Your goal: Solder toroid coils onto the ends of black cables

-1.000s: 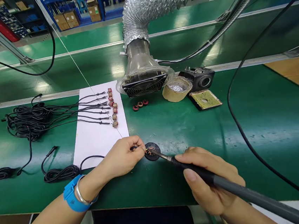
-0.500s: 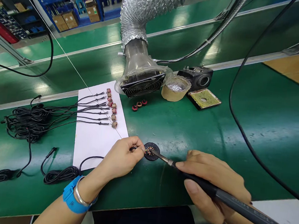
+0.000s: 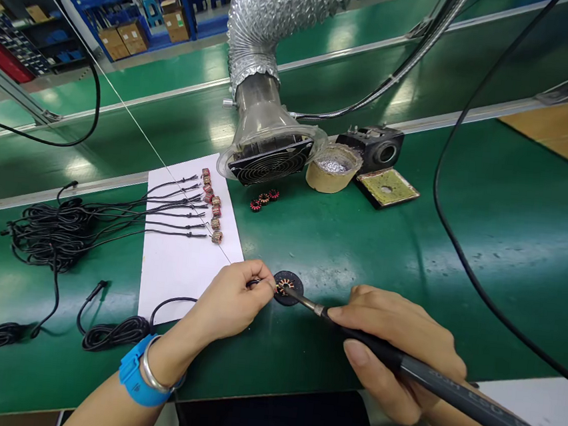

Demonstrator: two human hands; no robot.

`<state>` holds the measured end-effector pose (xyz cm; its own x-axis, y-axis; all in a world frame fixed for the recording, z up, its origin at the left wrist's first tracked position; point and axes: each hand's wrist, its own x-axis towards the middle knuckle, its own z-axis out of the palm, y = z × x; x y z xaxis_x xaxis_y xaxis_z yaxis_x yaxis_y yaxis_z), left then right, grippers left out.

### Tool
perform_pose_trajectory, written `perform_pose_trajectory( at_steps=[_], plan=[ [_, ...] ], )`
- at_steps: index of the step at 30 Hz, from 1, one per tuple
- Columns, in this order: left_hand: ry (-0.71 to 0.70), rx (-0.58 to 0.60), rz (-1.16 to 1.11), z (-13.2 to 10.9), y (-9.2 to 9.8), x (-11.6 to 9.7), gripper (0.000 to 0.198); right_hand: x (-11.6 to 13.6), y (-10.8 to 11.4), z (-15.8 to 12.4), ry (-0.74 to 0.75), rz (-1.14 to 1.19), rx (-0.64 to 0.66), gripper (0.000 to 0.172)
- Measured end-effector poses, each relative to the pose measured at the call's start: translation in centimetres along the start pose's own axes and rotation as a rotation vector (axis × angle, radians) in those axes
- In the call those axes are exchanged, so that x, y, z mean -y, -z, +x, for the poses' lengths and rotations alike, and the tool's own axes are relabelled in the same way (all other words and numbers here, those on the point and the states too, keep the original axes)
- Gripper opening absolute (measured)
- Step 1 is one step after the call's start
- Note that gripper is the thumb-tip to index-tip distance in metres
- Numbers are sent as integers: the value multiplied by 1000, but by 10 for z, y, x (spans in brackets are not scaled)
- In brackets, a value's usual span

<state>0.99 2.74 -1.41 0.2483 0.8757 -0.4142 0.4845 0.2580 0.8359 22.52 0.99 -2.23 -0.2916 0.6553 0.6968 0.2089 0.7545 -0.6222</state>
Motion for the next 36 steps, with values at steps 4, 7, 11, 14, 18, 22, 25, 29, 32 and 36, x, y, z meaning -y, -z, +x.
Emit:
perform_pose_trajectory(
  at_steps=[4, 7, 11, 14, 18, 22, 25, 29, 32, 36],
  plan=[
    [3, 1, 2, 0, 0, 0, 15, -1, -2, 2, 21, 25, -17, 33],
    [-1, -2, 7, 1, 0, -1, 15, -2, -3, 3, 37, 41, -9, 35],
    [8, -1, 12, 0, 0, -1, 15, -2, -1, 0, 20, 35, -12, 37],
    [17, 6, 15, 0, 1, 0, 14, -2, 0, 0, 25, 42, -38, 36],
    [18, 9, 18, 0, 1, 1, 14, -2, 0, 1, 46, 36, -40, 33],
    [17, 6, 16, 0, 0, 0, 14, -2, 0, 2, 48, 40, -50, 35],
    [0, 6, 18, 1, 0, 0, 14, -6, -2, 1, 72, 28, -83, 38],
    [-6, 19, 23, 2, 1, 2, 17, -15, -7, -3, 80, 61, -157, 43],
    [-11, 31, 11, 3, 2, 4, 20, -19, -9, -1, 28, 145, -182, 45],
    [21, 31, -21, 3, 3, 3, 27, -17, -11, 18, 10, 135, -175, 40]
  ],
)
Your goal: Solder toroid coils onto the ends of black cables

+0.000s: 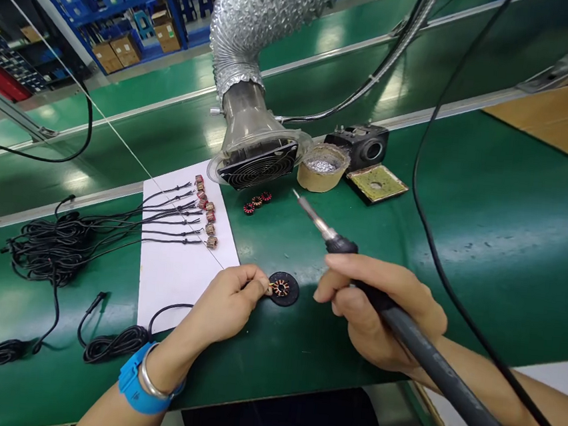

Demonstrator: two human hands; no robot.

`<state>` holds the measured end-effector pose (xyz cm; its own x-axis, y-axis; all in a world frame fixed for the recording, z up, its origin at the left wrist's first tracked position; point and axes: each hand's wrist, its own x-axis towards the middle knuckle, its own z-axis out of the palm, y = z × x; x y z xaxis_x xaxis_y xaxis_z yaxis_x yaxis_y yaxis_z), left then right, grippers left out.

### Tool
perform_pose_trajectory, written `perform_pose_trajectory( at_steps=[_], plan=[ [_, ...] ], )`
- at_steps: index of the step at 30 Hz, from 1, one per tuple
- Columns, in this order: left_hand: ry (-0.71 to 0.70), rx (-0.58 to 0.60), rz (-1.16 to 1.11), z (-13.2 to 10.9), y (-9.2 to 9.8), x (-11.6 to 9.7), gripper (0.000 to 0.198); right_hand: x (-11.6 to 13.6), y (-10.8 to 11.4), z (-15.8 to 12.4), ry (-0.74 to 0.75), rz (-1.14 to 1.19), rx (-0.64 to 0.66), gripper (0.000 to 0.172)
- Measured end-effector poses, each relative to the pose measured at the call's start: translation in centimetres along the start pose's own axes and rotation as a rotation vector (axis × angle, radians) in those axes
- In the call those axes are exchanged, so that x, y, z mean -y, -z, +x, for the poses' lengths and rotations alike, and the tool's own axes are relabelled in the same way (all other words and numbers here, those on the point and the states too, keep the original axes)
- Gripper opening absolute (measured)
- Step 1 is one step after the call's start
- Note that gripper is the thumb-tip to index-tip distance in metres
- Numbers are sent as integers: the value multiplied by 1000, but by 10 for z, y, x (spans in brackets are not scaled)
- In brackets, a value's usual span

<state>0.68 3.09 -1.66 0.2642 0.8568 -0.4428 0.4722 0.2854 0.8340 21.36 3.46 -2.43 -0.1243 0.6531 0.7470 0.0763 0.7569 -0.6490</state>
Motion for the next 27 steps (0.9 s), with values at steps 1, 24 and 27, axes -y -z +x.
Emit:
perform_pose_trajectory(
  at_steps=[1, 24, 27],
  plan=[
    [10, 0, -11, 0, 0, -1, 29, 0, -2, 7, -2, -24, 5, 36],
    [36, -69, -50, 3, -2, -3, 38, -24, -27, 8, -222, -132, 371, 28],
    [41, -61, -40, 3, -1, -4, 38, -25, -28, 7, -228, -139, 355, 28]
  ],
)
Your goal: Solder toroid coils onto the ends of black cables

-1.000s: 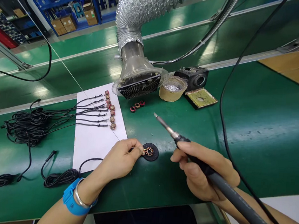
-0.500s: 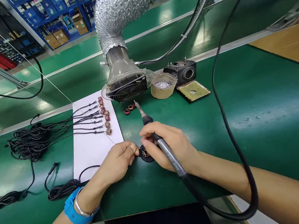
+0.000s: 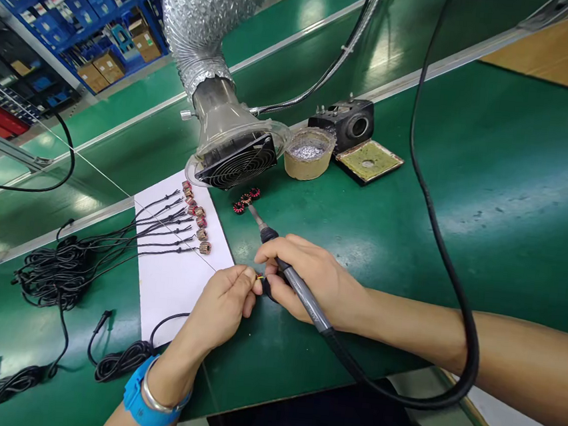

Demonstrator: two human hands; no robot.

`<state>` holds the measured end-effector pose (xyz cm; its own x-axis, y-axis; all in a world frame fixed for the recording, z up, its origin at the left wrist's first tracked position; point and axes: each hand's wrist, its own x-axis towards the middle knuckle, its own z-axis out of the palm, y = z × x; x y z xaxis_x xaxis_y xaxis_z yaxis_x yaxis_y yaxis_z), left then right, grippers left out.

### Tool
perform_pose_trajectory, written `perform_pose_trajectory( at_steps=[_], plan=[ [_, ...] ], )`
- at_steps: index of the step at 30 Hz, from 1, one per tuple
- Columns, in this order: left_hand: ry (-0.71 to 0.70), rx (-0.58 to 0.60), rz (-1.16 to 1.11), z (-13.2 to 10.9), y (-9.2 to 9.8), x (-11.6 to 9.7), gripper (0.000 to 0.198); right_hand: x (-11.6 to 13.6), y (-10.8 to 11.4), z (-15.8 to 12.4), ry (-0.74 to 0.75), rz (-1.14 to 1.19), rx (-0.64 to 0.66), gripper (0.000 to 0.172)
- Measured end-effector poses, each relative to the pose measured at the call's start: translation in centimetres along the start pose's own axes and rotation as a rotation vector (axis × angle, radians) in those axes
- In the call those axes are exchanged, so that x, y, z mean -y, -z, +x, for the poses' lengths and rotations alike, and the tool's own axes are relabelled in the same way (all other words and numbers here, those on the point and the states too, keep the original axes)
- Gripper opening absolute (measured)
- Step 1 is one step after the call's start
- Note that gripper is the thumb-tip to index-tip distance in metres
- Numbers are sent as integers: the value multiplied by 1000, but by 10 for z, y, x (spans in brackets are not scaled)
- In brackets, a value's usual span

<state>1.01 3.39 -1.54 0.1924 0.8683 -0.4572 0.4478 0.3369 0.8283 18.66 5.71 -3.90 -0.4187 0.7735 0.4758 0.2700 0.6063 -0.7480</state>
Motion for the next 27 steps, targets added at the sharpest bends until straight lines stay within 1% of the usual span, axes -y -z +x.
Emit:
perform_pose_trajectory(
  at_steps=[5, 8, 12, 15, 20, 23, 25, 27],
  plan=[
    [9, 32, -12, 0, 2, 1, 38, 0, -2, 0, -41, -3, 7, 29],
    [-32, 31, -8, -3, 2, 1, 34, 1, 1, 0, -12, 31, 8, 29],
    [-127, -8, 100, -13, -1, -5, 29, 4, 8, -1, 39, 73, 22, 29],
    [-148, -14, 192, -19, -3, -9, 28, 5, 12, -2, 50, 84, 13, 30],
    [-168, -16, 266, -22, -5, -11, 25, 6, 6, -1, 188, 63, -51, 24],
    [-173, -19, 284, -22, -4, -13, 23, 7, 4, -1, 255, 29, -80, 26],
    [-179, -20, 293, -22, -3, -13, 23, 7, 4, -1, 280, 3, -108, 26],
    [-180, -5, 273, -21, -2, -13, 25, 8, 5, -2, 272, -23, -117, 24]
  ],
)
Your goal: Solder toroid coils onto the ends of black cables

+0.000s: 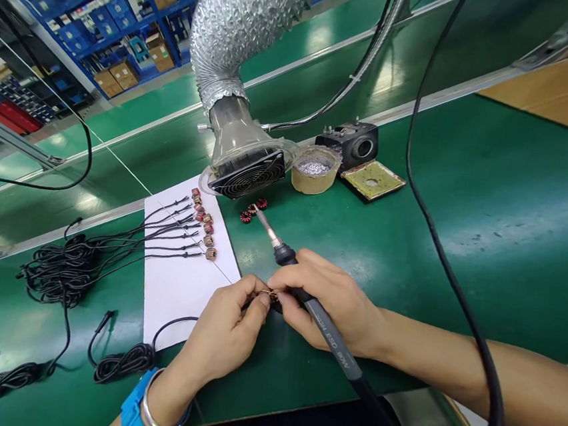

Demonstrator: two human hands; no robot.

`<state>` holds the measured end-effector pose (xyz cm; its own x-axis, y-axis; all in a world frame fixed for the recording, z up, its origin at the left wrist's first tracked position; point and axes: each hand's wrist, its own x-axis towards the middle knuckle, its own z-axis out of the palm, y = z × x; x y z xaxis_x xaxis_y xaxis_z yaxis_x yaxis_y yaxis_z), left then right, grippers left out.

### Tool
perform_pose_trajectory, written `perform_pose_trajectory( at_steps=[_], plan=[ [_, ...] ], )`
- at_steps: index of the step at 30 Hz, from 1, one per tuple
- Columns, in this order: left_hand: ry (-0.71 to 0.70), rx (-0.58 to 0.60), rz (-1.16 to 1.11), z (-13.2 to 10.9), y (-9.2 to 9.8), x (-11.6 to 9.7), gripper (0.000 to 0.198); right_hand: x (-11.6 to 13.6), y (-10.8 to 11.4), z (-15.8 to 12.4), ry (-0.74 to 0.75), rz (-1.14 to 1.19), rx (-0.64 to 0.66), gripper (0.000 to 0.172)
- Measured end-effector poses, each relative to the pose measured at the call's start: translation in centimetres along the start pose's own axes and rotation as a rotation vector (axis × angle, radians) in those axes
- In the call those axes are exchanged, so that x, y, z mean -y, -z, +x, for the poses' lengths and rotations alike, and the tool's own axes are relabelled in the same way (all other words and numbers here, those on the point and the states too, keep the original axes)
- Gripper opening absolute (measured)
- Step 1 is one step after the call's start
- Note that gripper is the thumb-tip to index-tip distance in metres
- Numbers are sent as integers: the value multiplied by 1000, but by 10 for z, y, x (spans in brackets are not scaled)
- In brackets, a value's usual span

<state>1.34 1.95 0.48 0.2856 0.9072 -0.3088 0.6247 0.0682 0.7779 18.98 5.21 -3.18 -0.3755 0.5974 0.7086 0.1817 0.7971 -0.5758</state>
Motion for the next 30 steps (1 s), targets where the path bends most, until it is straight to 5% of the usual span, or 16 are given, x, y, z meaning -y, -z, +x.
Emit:
perform_pose_trajectory(
  at_steps=[13, 23, 30],
  plan=[
    [39, -12, -228, 3, -8, 9, 28, 3, -1, -6, -89, 8, 107, 29],
    [72, 2, -285, 1, -12, 13, 23, 5, 4, -5, -4, -78, 84, 24],
    [123, -57, -145, -4, -18, 8, 18, 12, 27, -15, -79, -9, -123, 45]
  ],
)
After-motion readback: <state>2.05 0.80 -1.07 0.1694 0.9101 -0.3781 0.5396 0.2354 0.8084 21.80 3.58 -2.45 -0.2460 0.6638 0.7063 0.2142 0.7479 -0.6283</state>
